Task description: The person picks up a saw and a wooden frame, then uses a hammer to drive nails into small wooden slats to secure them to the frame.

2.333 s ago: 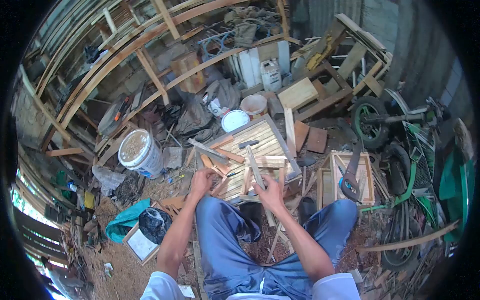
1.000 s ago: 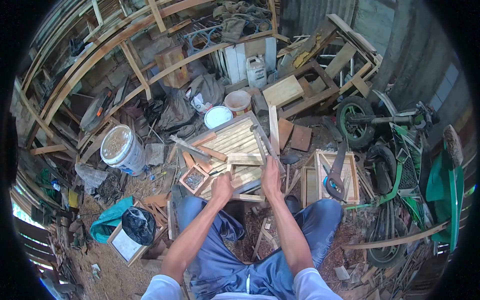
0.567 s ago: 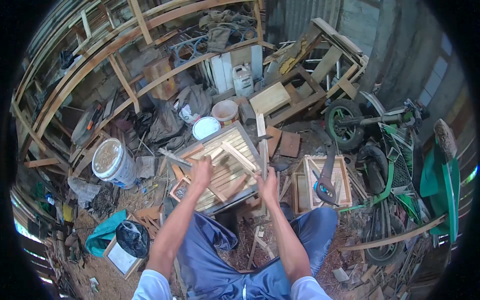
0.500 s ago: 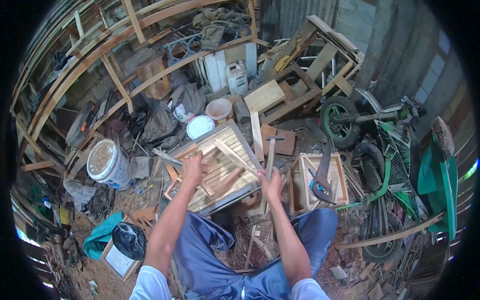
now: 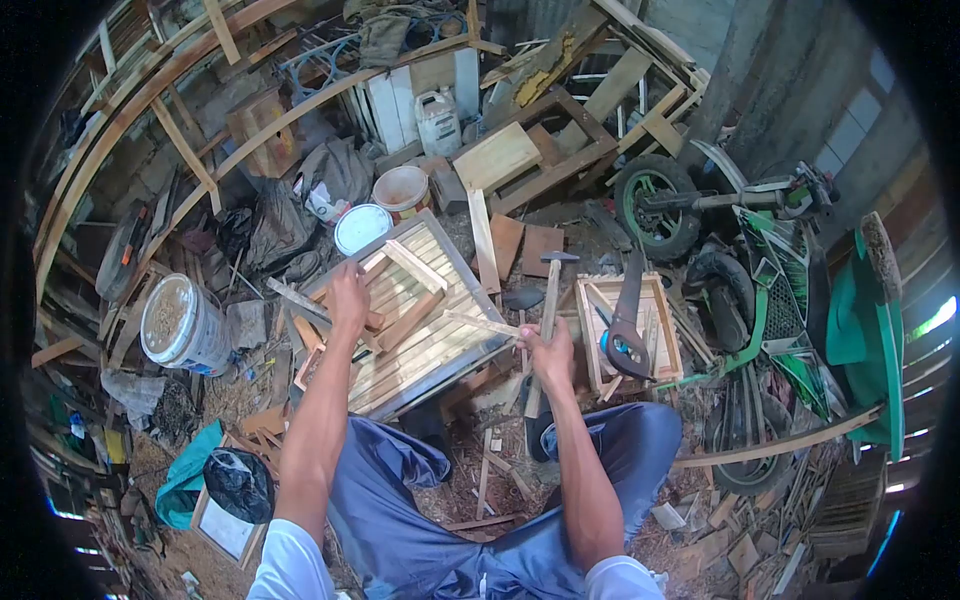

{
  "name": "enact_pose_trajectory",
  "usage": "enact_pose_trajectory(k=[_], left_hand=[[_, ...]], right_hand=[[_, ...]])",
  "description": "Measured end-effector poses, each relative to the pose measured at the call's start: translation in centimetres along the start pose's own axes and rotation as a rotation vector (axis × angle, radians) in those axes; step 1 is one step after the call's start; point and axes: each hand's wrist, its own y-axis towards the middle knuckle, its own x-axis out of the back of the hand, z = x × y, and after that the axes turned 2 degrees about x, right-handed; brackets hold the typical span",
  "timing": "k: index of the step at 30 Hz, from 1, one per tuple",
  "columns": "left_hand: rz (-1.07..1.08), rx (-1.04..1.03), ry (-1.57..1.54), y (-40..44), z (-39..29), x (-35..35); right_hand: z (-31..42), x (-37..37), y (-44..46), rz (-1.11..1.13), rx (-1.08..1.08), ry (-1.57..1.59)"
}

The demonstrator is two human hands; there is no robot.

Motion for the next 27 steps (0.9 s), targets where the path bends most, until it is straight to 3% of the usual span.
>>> enact_pose_trajectory(k=[2,4,6,8,10,13,14,18,24,27], left_hand=[[-0.029,-0.069,-0.069,-0.4,-2.9,0.8],[0.131,-0.069,-0.345,-2.1,-7.3,2.7],[0.338,-0.199,-0.509,-4.1,-9.3,2.0],[0.345,-0.330,-0.392,-6.9,-12.6,3.3],[0.398,-0.319,-0.511,-9.4,-12.7,0.1],[0.555,-0.108,-0.617,-11.7,-13.2,-0.9],[0.563,-0.145,-0.610,-12.0,-12.8,-1.5],[0.607,0.028,-0.726,-11.6,-13.0,-0.8],[0.635,0.128,-0.825,-11.1,-13.5,-1.4],[0.625,0.097,-0.848,-11.0,-13.9,-1.2]], right_hand=[[0.4,-0.6,0.0,-0.002,0.013,-0.008],[1.6,-1.5,-0.6,-0.028,-0.006,-0.026],[1.8,-2.0,-0.3,-0.025,0.021,-0.191],[1.2,-2.4,-0.4,-0.043,0.067,-0.274],[-0.3,-2.7,0.0,-0.067,0.150,-0.364],[0.5,-3.0,-0.2,-0.107,0.187,-0.401],[0.9,-3.0,-0.5,-0.126,0.194,-0.413],[1.3,-2.5,-0.9,-0.197,0.302,-0.479],[4.4,-2.0,-2.5,-0.025,0.032,-0.151],[3.4,-1.8,-2.3,0.061,0.046,-0.094]])
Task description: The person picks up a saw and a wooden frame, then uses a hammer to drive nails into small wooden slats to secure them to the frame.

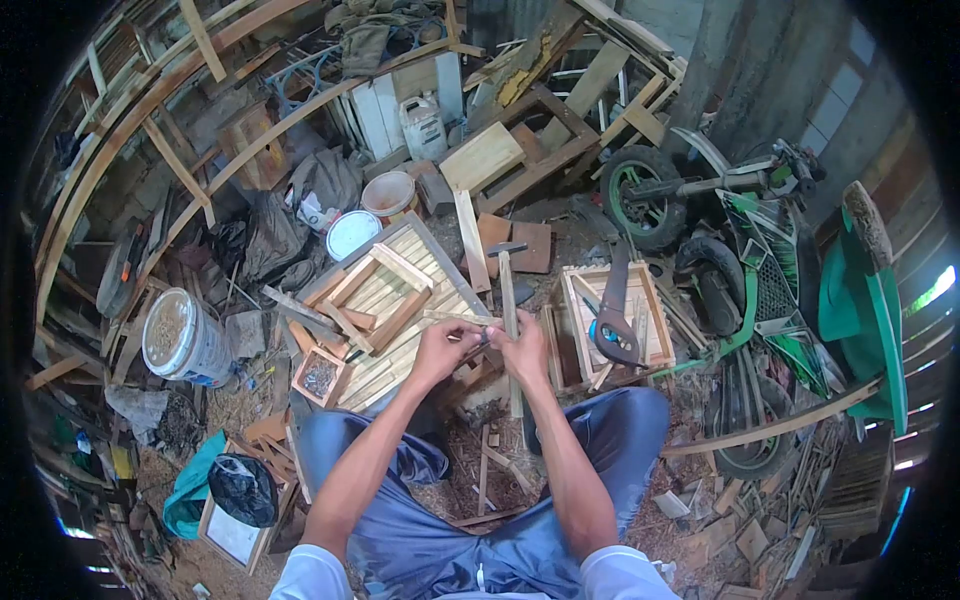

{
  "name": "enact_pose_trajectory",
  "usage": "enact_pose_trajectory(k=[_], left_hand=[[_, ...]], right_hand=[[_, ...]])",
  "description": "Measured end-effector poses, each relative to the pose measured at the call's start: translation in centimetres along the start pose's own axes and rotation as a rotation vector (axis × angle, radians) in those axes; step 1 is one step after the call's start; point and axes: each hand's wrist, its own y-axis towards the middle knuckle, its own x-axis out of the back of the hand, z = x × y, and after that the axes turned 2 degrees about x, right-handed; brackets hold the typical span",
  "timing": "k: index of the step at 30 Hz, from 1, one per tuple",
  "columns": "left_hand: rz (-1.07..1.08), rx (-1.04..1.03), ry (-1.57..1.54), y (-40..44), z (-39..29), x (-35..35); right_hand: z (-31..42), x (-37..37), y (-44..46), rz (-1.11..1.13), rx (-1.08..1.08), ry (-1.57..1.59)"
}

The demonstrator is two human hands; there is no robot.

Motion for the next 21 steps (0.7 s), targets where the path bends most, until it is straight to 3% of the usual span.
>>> enact_pose_trajectory(k=[9,15,21], left_hand=[[0.016,0.064,-0.112,0.5,-0.1,-0.1],[0.060,0.040,-0.065,0.9,0.7,-0.4],[-0.016,0.258,-0.725,0.3,0.5,-2.1]], right_hand=[[-1.4,-0.1,0.6,0.068,0.008,0.183],[-1.7,0.0,0.7,0.057,0.033,0.084],[-3.2,-1.0,1.0,-0.011,-0.020,0.293]])
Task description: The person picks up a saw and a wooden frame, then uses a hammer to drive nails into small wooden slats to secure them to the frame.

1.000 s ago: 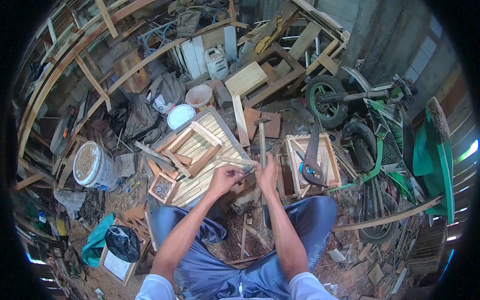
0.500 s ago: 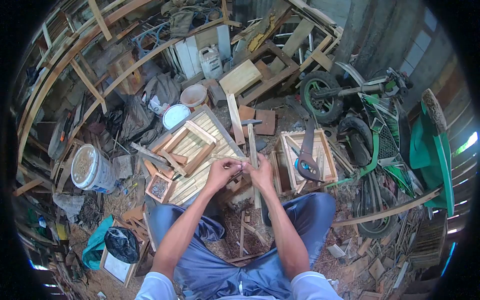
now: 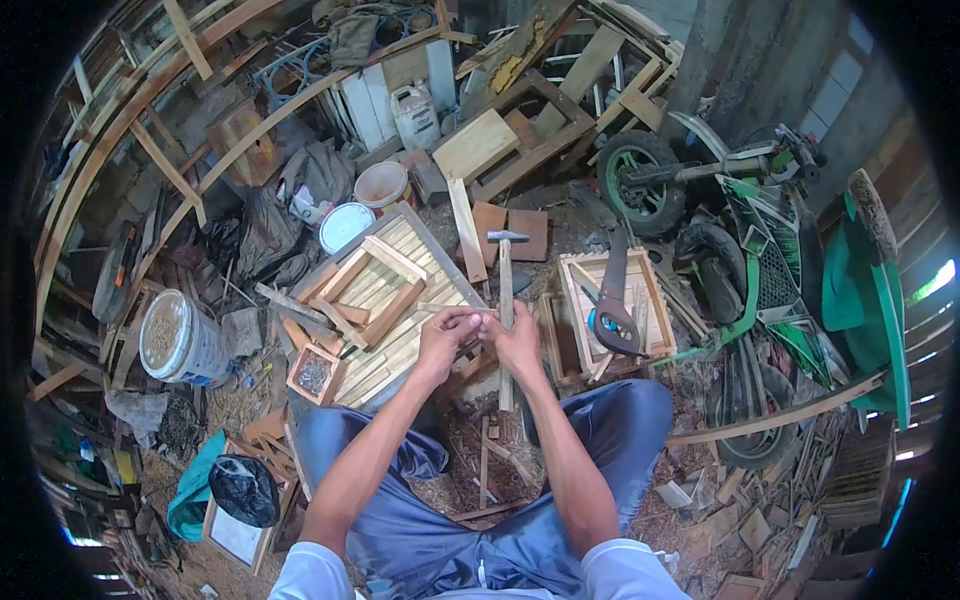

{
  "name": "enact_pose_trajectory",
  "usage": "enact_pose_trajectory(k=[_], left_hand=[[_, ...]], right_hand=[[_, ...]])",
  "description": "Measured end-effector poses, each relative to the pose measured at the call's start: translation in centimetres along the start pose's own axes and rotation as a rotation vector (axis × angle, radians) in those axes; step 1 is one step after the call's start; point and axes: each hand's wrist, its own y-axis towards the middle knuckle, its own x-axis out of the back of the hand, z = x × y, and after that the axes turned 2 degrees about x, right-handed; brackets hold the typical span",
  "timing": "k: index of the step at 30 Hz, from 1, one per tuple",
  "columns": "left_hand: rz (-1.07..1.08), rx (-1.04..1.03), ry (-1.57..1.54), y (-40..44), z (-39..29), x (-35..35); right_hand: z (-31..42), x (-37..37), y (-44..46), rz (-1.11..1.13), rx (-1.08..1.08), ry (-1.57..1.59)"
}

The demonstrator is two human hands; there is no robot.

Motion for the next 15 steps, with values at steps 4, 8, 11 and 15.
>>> enact_pose_trajectory(k=[4,8,11,15], left_hand=[[-0.055,-0.083,0.213,0.8,0.7,-0.2],[-0.139,-0.526,0.984,2.7,0.4,1.3],[-0.128,-0.682,1.151,3.6,1.2,2.5],[-0.038,-0.761,1.289,3.5,0.8,2.6]], right_hand=[[-0.2,0.4,0.2,-0.037,0.047,-0.278],[0.4,0.6,-0.1,-0.196,0.159,-0.544],[0.0,1.1,0.1,-0.242,0.169,-0.581],[-0.5,1.5,0.3,-0.213,0.146,-0.607]])
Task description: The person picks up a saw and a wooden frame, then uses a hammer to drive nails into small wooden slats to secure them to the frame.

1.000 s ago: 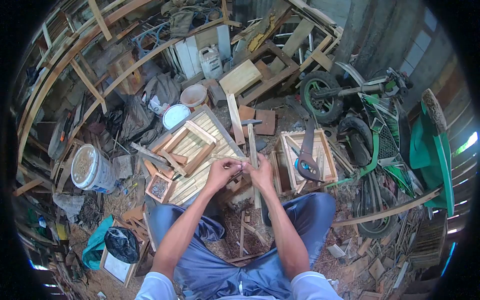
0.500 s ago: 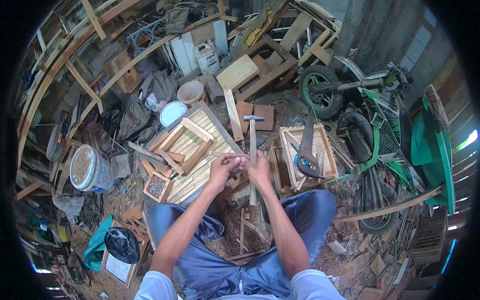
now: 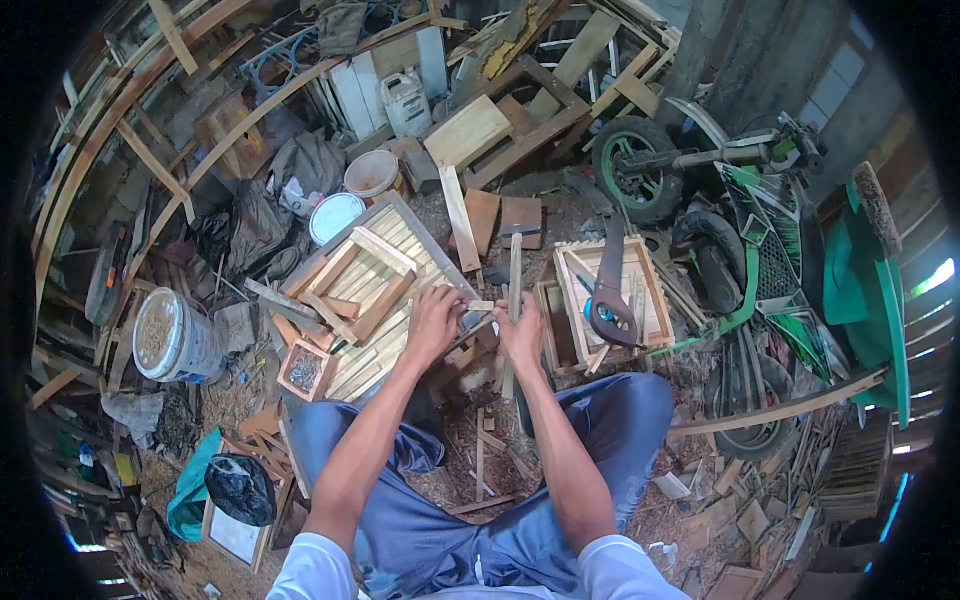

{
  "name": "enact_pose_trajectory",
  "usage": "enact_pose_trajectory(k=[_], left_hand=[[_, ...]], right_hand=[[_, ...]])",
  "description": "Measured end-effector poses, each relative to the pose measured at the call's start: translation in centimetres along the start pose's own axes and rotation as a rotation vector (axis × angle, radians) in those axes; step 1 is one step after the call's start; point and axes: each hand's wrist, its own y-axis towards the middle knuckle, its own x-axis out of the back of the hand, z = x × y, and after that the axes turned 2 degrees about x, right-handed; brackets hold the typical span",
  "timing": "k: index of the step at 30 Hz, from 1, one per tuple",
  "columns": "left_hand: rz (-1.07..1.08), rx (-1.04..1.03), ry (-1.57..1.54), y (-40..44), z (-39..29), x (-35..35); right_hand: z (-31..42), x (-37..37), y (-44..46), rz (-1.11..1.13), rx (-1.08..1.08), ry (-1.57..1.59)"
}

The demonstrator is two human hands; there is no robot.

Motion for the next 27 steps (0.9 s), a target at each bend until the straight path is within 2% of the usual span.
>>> enact_pose_trajectory(k=[2,5,8,14,20,23,27], left_hand=[[-0.018,-0.042,0.022,0.0,0.3,-0.2],[0.099,0.025,-0.074,0.4,0.7,0.3],[0.169,0.232,-0.264,0.6,-0.4,1.9],[0.136,0.339,-0.300,-0.3,0.4,0.5],[-0.080,0.346,-0.455,-0.1,-0.5,-0.3],[0.020,0.468,-0.608,0.1,-0.7,-0.6],[0.096,0.524,-0.629,-0.2,-0.4,-0.7]], right_hand=[[-0.1,-0.2,0.0,0.023,-0.025,0.019],[0.4,-0.5,0.3,0.031,-0.065,0.075],[0.7,-0.5,0.3,0.030,-0.051,0.069],[2.4,0.0,-0.1,0.089,-0.008,-0.017],[1.4,-0.2,-0.4,0.118,0.012,0.007],[1.8,0.0,-0.5,0.131,0.004,0.011],[1.7,-0.1,-0.6,0.122,0.007,0.017]])
